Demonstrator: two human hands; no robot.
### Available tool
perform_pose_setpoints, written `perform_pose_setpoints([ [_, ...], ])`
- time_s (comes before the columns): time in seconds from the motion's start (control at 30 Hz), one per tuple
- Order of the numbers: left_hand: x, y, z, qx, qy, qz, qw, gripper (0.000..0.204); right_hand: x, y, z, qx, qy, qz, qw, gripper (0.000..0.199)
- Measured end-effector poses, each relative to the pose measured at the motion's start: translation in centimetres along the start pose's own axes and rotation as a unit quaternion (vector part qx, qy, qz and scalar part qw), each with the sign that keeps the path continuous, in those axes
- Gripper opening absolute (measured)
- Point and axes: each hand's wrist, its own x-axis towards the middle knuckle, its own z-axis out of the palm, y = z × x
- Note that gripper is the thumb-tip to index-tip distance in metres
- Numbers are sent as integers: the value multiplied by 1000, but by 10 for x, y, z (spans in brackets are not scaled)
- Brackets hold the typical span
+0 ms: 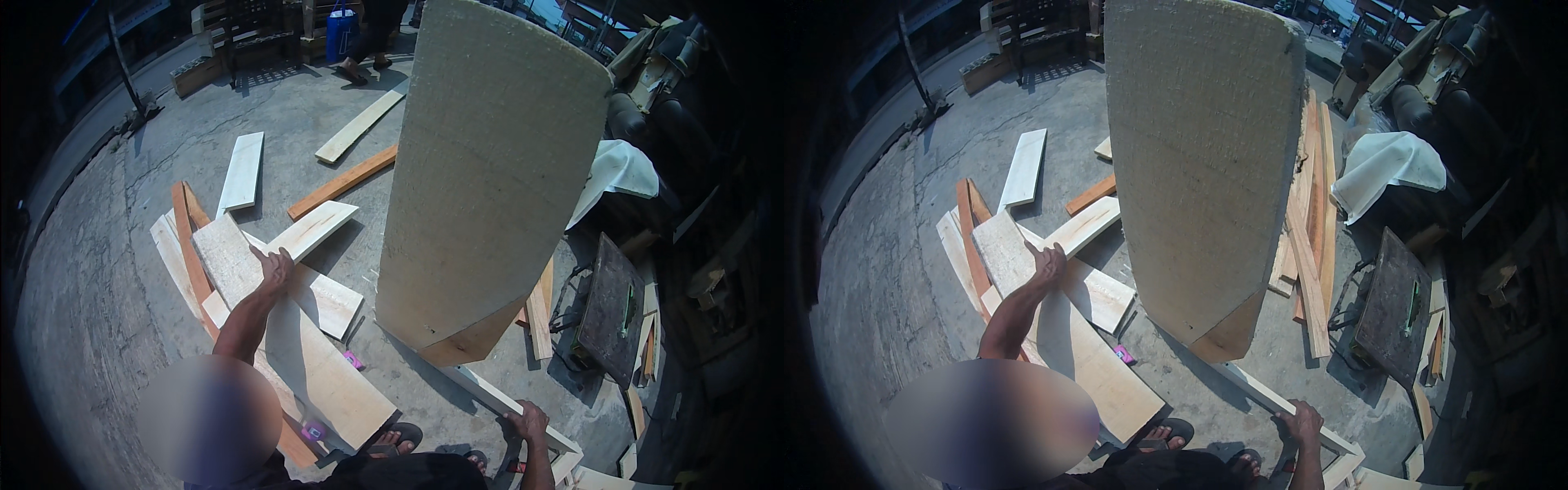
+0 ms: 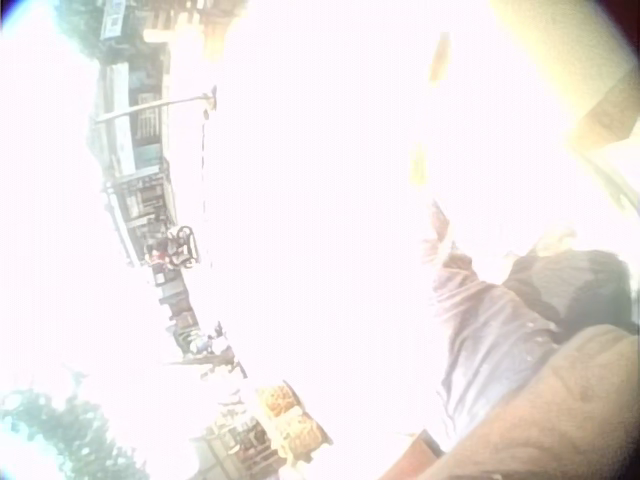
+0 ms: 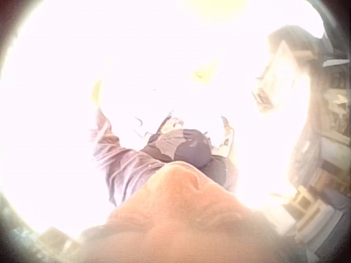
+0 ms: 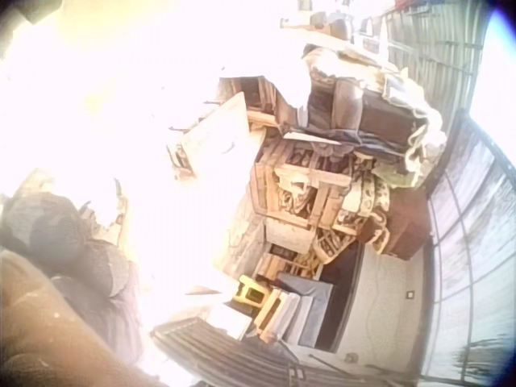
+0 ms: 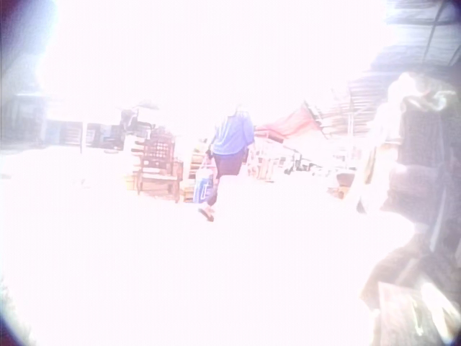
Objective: The person assembles a wooden frame by hand, using a hammer to drive nails into pre-drilled holes. They repeatedly align and secure wooden planks, flip the frame to work on different sides, and adjust pieces to fit together.
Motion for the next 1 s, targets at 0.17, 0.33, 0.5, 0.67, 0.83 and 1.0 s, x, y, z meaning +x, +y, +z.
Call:
perform_pose_setpoints([
  [0.17,-22,-64,-133,-131,40,-20,990,34,0,31,-25,-25,-9,12,1000,50],
  [0.33,-86,-131,-253,-306,-7,-109,946,47,-9,66,-46,-5,-5,23,1000,53],
  [0.5,-187,-175,-364,-625,139,30,768,40,-37,95,-66,10,-7,4,1000,51],
  [0.67,-318,-152,-510,-632,386,132,659,51,-69,142,-92,8,30,-15,999,46],
  [0.83,-433,-99,-623,-563,468,-42,680,74,-97,201,-107,12,40,-28,999,41],
  [1.0,-507,27,-698,-657,420,-21,626,64,-117,290,-114,19,66,-55,996,41],
])
